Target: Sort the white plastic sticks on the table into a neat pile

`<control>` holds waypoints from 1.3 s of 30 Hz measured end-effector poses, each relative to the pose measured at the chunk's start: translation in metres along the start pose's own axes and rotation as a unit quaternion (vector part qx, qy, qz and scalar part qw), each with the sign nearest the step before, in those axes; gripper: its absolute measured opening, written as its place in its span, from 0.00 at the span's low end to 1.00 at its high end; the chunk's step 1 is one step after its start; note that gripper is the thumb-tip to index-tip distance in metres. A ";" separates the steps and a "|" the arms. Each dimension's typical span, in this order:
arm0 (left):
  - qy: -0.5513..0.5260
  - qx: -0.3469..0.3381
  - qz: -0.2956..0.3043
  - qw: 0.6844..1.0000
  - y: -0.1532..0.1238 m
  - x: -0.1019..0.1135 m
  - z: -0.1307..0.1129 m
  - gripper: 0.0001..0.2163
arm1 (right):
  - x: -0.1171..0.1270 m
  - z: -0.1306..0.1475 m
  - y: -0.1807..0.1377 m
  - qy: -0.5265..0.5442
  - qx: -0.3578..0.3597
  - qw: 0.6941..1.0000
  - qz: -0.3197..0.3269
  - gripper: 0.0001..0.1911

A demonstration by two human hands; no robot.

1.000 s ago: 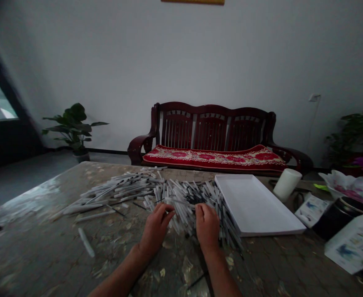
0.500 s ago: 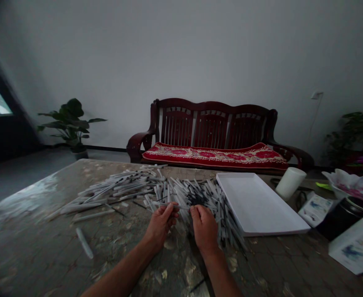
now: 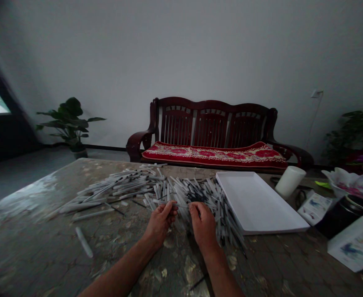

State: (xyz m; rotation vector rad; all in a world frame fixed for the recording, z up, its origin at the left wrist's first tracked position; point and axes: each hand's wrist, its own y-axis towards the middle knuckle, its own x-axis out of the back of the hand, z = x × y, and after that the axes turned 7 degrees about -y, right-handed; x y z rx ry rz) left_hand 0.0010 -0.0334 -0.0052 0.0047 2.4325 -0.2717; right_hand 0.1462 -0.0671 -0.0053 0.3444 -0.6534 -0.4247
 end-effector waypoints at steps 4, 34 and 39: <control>0.007 0.005 0.000 1.000 -0.001 -0.001 0.000 0.26 | 0.000 0.001 0.000 -0.015 -0.003 1.000 -0.007 0.16; 0.049 -0.016 -0.016 0.999 0.004 0.004 0.003 0.24 | 0.001 0.003 0.003 -0.064 0.015 0.997 -0.036 0.15; 0.061 -0.004 -0.011 0.998 0.003 0.003 0.001 0.26 | 0.001 0.004 0.003 -0.052 0.031 0.997 -0.043 0.12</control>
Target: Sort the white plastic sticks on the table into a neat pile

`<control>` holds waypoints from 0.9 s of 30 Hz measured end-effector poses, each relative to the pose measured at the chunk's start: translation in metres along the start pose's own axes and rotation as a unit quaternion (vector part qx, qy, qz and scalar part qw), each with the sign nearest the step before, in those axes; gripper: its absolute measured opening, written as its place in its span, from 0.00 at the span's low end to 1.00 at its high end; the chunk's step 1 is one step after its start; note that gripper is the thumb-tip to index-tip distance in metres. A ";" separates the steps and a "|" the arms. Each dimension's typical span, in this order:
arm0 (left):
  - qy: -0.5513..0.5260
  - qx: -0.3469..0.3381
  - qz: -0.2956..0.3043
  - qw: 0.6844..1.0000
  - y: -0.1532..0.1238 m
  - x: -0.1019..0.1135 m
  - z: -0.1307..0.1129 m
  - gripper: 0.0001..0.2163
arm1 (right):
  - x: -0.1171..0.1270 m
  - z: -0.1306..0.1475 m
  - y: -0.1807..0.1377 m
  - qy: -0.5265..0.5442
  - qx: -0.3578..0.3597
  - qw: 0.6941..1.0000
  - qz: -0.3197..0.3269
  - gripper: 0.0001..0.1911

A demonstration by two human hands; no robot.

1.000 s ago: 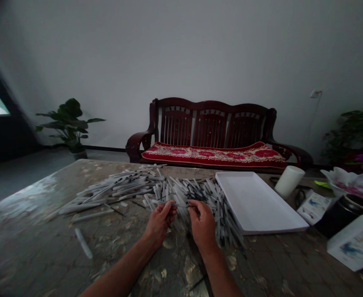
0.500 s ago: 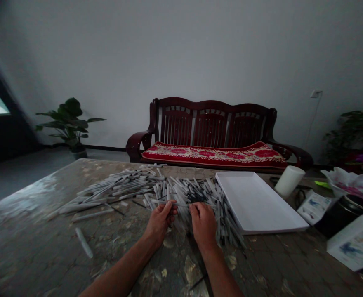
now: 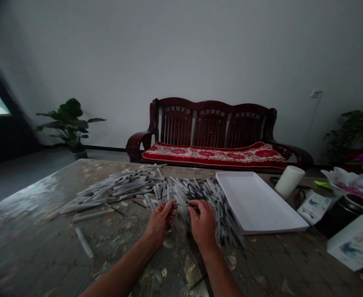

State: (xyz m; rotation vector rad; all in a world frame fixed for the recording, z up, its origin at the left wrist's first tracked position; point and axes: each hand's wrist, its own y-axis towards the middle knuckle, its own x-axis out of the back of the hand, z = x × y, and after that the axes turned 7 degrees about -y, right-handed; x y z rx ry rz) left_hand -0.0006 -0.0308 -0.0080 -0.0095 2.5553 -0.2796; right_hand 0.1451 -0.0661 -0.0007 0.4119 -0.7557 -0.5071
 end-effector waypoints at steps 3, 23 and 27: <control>-0.005 -0.002 0.006 1.000 -0.001 -0.001 -0.002 0.26 | 0.000 0.001 0.000 0.001 -0.018 1.000 0.007 0.15; -0.007 -0.018 0.013 1.000 0.001 -0.002 -0.001 0.25 | -0.001 -0.001 0.001 0.027 -0.051 0.998 0.016 0.17; -0.014 -0.023 0.004 1.000 0.002 -0.001 -0.002 0.25 | -0.004 -0.006 0.001 0.014 -0.075 0.997 0.026 0.18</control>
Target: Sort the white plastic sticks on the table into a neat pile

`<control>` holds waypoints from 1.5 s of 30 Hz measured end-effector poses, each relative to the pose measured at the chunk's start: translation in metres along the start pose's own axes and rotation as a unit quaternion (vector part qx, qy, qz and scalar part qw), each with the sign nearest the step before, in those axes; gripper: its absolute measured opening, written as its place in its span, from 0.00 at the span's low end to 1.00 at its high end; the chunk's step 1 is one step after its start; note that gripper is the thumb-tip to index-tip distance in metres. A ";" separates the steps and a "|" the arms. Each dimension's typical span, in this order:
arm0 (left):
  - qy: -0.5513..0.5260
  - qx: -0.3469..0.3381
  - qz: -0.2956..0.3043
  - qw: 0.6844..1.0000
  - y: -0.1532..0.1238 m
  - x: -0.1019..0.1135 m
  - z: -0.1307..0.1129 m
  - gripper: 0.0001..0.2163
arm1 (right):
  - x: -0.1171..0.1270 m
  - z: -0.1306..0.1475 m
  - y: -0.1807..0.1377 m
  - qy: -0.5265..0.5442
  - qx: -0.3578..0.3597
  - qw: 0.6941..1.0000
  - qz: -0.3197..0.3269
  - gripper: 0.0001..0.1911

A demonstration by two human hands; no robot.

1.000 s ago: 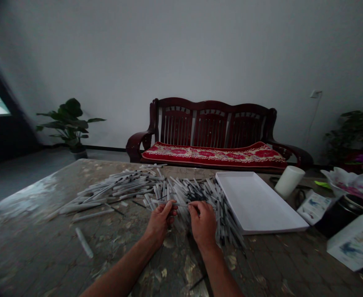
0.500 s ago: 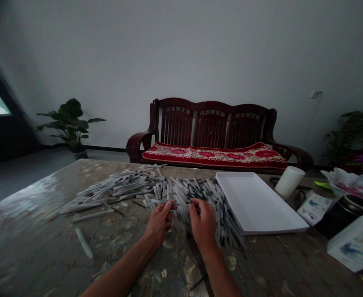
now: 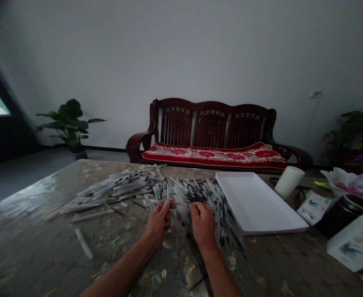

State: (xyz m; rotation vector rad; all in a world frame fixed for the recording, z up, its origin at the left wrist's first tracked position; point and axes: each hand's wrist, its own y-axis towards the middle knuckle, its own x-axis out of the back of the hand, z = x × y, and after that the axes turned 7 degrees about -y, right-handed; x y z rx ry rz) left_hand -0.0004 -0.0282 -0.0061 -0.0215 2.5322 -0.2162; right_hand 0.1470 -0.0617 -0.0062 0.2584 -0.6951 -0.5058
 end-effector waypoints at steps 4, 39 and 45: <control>-0.007 0.003 -0.021 1.000 0.001 0.002 0.000 0.26 | 0.001 -0.004 0.000 -0.018 -0.001 1.000 0.005 0.17; 0.557 -0.423 0.087 0.710 -0.010 0.016 -0.021 0.13 | 0.020 0.012 -0.009 0.006 0.079 0.996 0.046 0.12; 0.218 -0.218 -0.004 0.951 -0.003 0.007 -0.016 0.17 | 0.013 0.019 -0.011 0.160 -0.096 0.980 0.070 0.24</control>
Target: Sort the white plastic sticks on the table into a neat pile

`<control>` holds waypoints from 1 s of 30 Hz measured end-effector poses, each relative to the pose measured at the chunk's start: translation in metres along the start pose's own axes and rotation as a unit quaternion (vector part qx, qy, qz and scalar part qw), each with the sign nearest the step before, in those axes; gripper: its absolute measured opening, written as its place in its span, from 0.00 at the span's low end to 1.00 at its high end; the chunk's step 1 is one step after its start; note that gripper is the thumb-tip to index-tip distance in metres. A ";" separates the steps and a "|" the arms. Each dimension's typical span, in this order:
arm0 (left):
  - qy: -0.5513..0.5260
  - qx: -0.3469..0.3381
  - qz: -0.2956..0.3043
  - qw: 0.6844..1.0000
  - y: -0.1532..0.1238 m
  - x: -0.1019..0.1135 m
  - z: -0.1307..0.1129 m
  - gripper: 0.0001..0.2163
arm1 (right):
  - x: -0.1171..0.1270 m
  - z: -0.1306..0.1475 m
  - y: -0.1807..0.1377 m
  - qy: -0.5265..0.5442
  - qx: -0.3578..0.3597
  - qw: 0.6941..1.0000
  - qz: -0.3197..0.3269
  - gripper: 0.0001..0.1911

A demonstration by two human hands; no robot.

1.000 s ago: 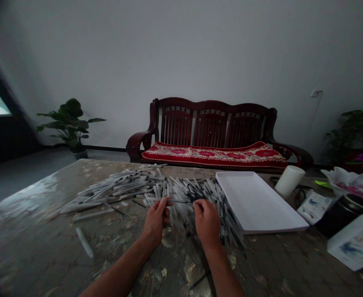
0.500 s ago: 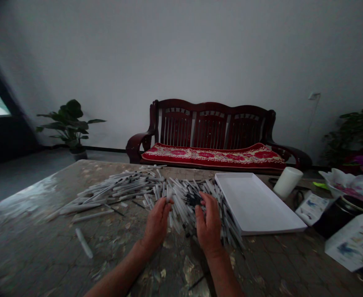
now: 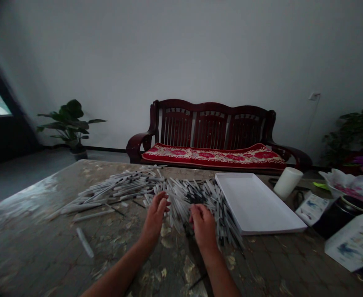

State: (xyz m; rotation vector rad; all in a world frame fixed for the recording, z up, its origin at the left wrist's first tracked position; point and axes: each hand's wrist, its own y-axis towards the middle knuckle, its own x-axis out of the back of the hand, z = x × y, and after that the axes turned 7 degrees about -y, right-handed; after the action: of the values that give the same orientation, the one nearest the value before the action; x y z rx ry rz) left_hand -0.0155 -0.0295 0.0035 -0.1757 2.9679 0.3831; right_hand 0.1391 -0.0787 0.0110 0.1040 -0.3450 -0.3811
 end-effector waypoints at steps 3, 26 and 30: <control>-0.135 0.084 0.123 0.980 -0.009 -0.011 -0.007 0.18 | -0.008 0.007 -0.006 0.037 -0.024 0.996 0.076 0.27; -0.142 0.203 0.010 0.969 0.012 0.000 0.005 0.20 | -0.023 -0.006 -0.009 -0.254 0.125 0.959 -0.006 0.22; -0.031 0.095 -0.036 0.994 0.019 0.007 0.011 0.22 | -0.024 -0.003 -0.017 -0.326 0.217 0.920 -0.020 0.21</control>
State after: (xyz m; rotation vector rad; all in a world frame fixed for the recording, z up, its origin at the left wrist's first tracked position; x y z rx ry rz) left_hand -0.0236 -0.0094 -0.0041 -0.2437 2.9053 0.0947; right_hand 0.1130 -0.0849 -0.0016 0.4241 -1.0909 -0.3666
